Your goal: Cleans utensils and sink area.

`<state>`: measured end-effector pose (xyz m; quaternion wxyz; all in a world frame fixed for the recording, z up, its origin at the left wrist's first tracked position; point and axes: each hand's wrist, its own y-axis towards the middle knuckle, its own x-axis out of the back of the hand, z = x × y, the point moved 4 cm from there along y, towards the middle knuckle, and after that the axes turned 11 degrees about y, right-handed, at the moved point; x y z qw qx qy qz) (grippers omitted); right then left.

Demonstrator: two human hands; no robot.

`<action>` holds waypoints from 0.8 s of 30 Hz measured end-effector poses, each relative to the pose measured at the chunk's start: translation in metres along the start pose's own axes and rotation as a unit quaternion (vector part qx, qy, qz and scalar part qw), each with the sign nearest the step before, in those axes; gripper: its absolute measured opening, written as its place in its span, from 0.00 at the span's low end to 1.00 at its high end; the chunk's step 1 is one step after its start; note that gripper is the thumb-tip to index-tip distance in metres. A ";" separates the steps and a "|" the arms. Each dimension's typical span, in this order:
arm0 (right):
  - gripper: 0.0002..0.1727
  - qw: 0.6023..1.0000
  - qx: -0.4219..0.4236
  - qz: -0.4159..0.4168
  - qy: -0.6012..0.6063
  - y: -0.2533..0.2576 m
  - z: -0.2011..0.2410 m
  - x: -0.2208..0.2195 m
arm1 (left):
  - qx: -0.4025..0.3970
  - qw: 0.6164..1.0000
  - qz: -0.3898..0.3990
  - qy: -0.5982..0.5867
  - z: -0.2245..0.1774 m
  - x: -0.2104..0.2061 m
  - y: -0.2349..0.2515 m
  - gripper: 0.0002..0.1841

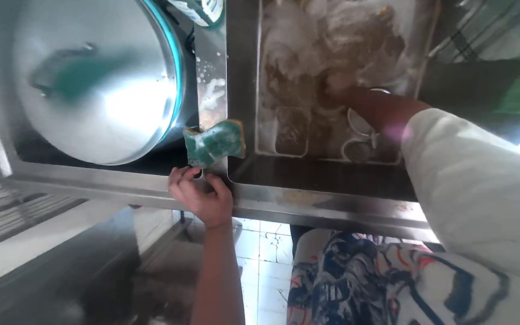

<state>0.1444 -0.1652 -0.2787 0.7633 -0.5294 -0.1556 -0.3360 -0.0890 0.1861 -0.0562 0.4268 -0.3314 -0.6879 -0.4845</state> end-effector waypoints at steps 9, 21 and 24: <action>0.24 1.000 -0.014 0.001 -0.011 0.002 -0.006 -0.007 | -0.005 1.000 -0.002 0.000 0.000 0.001 -0.001 0.15; 0.22 1.000 -0.026 -0.002 0.011 -0.005 0.000 -0.007 | -0.002 1.000 0.004 -0.005 0.001 0.001 -0.001 0.15; 0.23 0.999 -0.032 0.004 0.012 -0.001 -0.002 -0.011 | -0.002 1.000 0.002 -0.003 0.002 0.001 0.000 0.15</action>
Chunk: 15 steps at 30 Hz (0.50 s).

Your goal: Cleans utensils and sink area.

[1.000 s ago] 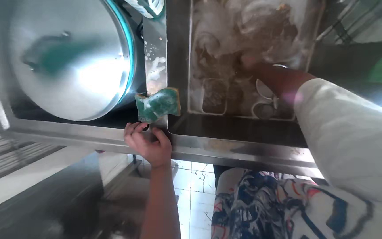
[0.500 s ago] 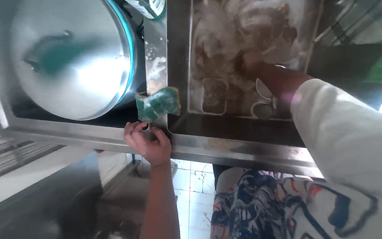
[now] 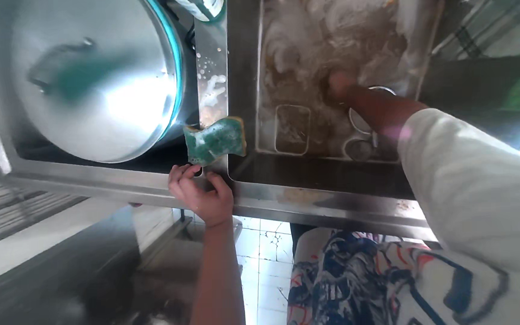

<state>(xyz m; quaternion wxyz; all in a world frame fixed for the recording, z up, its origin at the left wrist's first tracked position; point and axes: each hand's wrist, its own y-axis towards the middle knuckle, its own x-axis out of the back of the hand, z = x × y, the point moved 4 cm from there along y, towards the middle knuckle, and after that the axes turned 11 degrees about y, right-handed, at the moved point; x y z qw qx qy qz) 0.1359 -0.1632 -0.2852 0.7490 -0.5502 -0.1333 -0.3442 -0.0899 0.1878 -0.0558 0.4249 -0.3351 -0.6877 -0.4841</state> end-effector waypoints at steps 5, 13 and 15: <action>0.21 1.000 0.005 -0.002 -0.013 -0.001 0.001 0.003 | -0.001 1.000 -0.002 0.002 -0.001 0.000 0.000 0.14; 0.20 0.999 0.025 -0.019 -0.033 0.007 -0.005 -0.004 | -0.003 1.000 -0.007 0.001 0.000 0.000 -0.001 0.15; 0.20 0.999 0.024 -0.014 -0.034 0.006 -0.004 -0.003 | -0.004 1.000 -0.010 0.001 0.000 0.000 -0.001 0.14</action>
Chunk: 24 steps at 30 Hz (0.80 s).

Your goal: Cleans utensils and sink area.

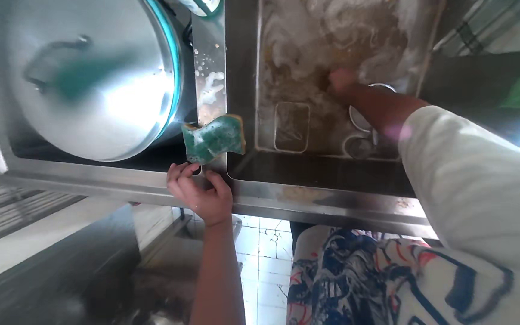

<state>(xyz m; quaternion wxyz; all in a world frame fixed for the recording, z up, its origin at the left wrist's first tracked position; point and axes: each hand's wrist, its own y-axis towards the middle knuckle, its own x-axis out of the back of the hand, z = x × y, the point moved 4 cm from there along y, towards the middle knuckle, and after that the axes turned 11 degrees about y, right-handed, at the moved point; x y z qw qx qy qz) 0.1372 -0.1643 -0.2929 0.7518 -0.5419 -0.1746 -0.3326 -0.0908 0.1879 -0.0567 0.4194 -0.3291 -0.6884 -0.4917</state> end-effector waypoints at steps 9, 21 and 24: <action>0.22 1.000 0.005 0.011 0.003 -0.006 0.003 0.005 | -0.002 1.000 0.005 0.001 0.000 0.000 0.000 0.15; 0.21 1.000 -0.013 -0.006 0.003 0.003 -0.001 -0.002 | 0.001 1.000 0.009 0.004 0.001 -0.001 -0.001 0.14; 0.20 1.000 -0.006 0.001 -0.001 0.008 0.000 -0.001 | 0.004 1.000 0.010 0.005 -0.001 0.000 0.000 0.14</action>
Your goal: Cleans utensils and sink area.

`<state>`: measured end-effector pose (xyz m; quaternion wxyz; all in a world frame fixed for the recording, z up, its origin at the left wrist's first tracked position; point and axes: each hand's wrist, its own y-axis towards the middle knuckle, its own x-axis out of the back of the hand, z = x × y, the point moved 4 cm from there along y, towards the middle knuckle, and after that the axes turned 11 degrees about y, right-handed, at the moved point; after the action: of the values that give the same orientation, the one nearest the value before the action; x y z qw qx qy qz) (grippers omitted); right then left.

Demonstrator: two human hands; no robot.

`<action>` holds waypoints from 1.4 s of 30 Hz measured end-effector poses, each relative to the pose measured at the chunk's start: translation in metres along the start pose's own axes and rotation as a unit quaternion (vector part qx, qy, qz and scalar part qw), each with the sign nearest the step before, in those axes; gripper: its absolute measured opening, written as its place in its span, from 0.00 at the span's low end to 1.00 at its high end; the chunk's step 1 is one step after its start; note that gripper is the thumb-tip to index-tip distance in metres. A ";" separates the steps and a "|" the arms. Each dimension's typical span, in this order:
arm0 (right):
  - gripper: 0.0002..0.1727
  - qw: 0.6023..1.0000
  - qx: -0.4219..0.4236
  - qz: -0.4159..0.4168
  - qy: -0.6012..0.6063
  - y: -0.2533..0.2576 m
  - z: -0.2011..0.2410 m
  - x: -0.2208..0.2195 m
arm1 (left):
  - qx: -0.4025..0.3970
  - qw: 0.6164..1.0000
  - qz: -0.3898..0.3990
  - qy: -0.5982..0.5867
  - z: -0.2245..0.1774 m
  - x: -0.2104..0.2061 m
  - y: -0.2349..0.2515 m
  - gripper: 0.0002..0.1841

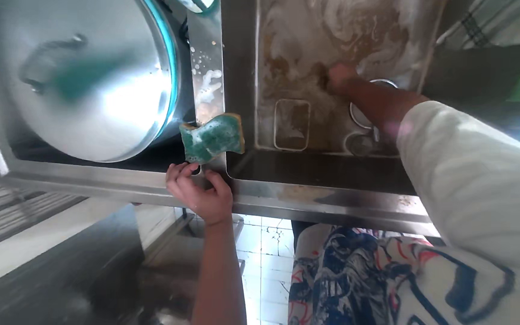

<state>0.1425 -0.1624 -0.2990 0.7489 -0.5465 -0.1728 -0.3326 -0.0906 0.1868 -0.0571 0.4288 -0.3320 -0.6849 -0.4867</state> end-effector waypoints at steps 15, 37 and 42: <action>0.21 0.999 -0.006 -0.012 0.047 -0.018 0.005 0.009 | -0.005 1.000 0.001 -0.002 0.001 0.002 0.000 0.15; 0.19 0.999 -0.006 -0.010 0.046 -0.018 0.004 0.009 | -0.003 1.000 0.002 -0.002 -0.001 0.002 0.002 0.14; 0.18 1.000 0.000 -0.011 0.026 -0.011 0.004 0.005 | -0.003 1.000 0.000 -0.005 0.001 0.001 0.001 0.15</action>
<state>0.1395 -0.1621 -0.2865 0.7494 -0.5357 -0.1592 -0.3551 -0.0904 0.1879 -0.0560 0.4244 -0.3351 -0.6858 -0.4870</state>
